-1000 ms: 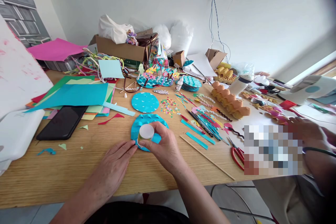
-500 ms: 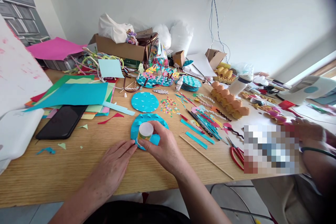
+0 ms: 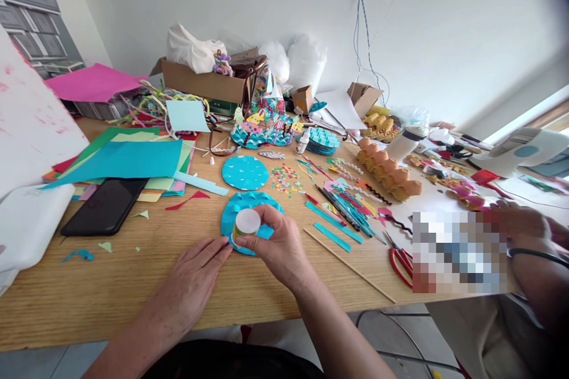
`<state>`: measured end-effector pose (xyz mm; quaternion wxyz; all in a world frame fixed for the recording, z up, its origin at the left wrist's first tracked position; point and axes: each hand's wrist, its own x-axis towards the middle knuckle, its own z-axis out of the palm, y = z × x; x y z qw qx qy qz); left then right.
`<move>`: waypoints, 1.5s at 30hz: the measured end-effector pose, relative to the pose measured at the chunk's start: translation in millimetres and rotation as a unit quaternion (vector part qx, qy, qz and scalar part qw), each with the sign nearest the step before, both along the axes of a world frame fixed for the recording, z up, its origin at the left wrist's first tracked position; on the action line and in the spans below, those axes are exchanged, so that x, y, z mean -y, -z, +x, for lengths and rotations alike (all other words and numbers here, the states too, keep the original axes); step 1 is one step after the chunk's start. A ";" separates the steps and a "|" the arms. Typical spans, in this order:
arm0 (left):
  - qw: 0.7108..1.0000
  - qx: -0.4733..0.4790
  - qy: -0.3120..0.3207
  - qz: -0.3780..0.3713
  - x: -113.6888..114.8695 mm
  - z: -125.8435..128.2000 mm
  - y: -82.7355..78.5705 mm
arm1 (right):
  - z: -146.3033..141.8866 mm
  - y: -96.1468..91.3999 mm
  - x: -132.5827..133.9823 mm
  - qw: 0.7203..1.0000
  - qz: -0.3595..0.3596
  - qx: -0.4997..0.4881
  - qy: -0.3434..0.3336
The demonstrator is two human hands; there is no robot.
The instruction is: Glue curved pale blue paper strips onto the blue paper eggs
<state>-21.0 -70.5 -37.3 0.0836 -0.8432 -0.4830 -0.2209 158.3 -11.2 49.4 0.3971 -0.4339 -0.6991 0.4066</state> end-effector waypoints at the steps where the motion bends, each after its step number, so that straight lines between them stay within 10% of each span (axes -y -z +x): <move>1: 1.000 -0.002 -0.003 -0.007 0.0 -0.2 0.1 | -0.3 -0.1 -0.6 1.000 0.000 -0.005 0.001; 45: 0.998 -0.032 0.006 0.053 -0.3 2.8 -3.8 | -4.2 9.6 -5.8 0.997 0.074 0.015 0.019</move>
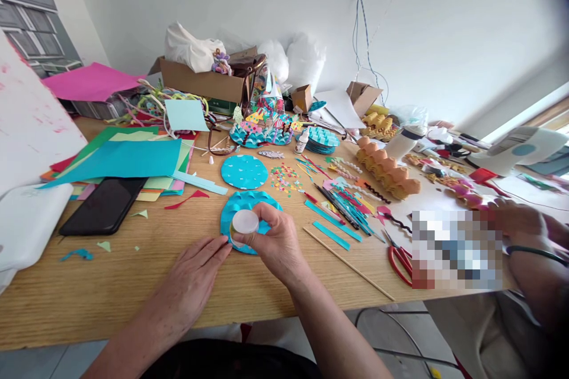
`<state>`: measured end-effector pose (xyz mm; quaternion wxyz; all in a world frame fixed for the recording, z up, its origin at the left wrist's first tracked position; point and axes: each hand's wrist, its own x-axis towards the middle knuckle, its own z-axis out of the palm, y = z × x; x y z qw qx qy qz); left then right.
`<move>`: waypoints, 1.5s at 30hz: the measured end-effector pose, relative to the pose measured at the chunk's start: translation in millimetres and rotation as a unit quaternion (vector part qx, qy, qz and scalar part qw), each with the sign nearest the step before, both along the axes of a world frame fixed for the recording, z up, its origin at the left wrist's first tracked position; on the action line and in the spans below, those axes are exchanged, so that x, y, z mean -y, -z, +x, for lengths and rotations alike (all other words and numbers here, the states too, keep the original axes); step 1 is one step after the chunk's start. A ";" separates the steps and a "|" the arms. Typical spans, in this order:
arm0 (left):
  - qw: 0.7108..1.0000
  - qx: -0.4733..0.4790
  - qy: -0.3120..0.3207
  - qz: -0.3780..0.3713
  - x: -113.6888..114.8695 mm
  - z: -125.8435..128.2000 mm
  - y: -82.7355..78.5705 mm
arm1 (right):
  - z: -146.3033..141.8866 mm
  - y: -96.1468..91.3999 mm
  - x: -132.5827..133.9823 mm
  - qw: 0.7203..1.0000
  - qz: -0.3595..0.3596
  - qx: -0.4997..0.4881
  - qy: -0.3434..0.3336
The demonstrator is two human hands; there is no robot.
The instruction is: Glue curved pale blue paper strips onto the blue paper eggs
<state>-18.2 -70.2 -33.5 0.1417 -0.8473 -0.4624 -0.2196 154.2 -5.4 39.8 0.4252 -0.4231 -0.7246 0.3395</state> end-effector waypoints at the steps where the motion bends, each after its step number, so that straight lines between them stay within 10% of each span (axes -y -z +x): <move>1: 1.000 0.000 0.000 0.001 0.0 0.2 -0.1 | -0.2 -0.2 -0.1 1.000 0.001 -0.002 -0.001; 45: 0.997 0.037 -0.014 -0.066 1.2 -0.6 7.2 | 8.6 -10.9 7.1 0.997 -0.061 -0.026 -0.034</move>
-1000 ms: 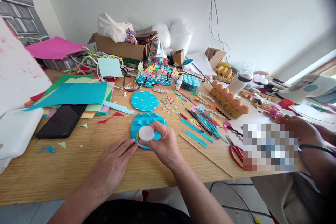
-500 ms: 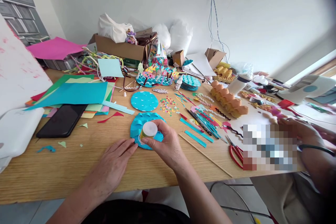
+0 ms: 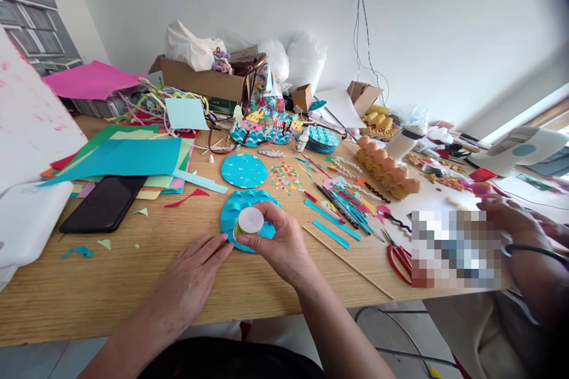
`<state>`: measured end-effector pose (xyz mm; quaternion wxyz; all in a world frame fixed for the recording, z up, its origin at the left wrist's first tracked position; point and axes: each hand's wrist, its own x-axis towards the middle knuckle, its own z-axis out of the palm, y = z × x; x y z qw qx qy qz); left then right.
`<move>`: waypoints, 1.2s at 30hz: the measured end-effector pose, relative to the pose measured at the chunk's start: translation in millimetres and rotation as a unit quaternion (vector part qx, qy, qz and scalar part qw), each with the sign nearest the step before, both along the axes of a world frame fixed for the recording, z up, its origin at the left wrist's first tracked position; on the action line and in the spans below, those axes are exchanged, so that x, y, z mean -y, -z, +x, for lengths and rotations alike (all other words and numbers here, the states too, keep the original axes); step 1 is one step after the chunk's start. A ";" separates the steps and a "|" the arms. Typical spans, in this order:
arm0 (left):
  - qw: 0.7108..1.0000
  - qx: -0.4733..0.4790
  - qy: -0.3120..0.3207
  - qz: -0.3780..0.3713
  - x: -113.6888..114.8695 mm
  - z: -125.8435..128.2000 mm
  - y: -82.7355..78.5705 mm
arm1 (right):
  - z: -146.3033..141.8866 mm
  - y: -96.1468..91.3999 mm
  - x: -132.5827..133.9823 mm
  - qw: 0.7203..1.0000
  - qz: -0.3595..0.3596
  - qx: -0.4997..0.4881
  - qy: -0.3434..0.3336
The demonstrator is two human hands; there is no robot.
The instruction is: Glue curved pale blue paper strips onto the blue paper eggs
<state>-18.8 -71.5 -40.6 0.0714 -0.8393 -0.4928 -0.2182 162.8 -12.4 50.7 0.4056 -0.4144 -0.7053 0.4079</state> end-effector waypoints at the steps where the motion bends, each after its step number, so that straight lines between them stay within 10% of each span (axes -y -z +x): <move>1: 1.000 0.002 0.000 -0.002 0.1 0.1 0.3 | -0.2 0.4 -0.1 1.000 -0.003 -0.001 0.001; 36: 1.000 0.017 0.000 -0.005 -1.3 -0.1 2.0 | -1.5 0.3 -4.3 1.000 -0.016 -0.001 0.009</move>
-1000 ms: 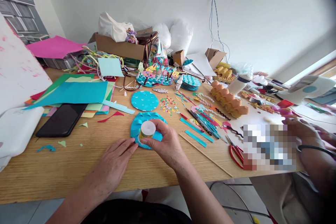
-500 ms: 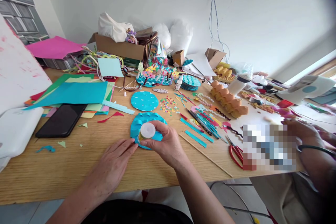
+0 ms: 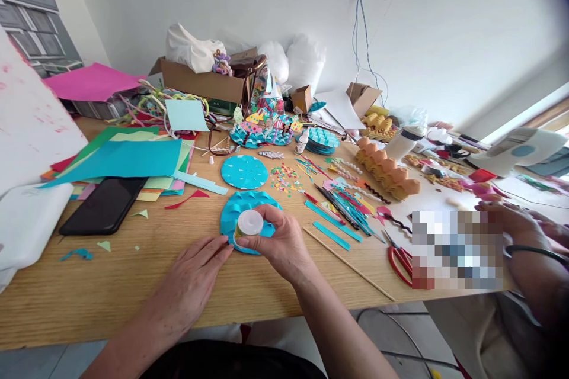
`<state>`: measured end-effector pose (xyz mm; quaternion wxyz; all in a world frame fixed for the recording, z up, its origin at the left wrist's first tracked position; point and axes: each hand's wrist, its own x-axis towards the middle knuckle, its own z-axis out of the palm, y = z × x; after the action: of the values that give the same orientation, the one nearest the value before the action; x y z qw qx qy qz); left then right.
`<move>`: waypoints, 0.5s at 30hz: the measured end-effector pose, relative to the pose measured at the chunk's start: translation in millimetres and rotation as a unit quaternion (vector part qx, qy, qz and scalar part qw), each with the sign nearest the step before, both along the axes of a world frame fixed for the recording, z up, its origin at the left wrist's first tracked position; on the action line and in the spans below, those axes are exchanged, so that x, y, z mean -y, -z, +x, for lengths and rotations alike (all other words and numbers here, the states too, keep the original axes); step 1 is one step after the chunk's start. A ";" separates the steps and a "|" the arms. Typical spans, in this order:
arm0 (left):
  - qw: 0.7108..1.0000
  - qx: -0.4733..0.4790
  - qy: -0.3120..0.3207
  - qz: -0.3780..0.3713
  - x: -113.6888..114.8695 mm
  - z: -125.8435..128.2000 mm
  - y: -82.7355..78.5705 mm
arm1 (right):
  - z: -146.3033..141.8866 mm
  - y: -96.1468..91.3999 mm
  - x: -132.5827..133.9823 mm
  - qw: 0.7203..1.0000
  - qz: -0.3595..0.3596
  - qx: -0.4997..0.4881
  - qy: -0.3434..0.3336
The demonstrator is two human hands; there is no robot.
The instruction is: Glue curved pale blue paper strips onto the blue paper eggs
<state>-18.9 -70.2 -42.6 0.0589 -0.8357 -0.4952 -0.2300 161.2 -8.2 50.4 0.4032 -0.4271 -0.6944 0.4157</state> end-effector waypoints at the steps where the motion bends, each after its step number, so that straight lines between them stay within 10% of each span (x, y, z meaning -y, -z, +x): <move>1: 1.000 0.002 -0.001 -0.001 0.0 0.2 0.6 | -0.4 -0.1 -0.2 1.000 -0.001 -0.001 0.002; 15: 1.000 -0.007 0.007 -0.011 0.6 -1.0 -1.2 | -3.7 1.8 -1.9 1.000 0.011 0.004 0.001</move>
<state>-19.9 -70.8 -41.5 0.0518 -0.8415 -0.4912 -0.2189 157.5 -6.3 48.7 0.4053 -0.4246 -0.7006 0.4056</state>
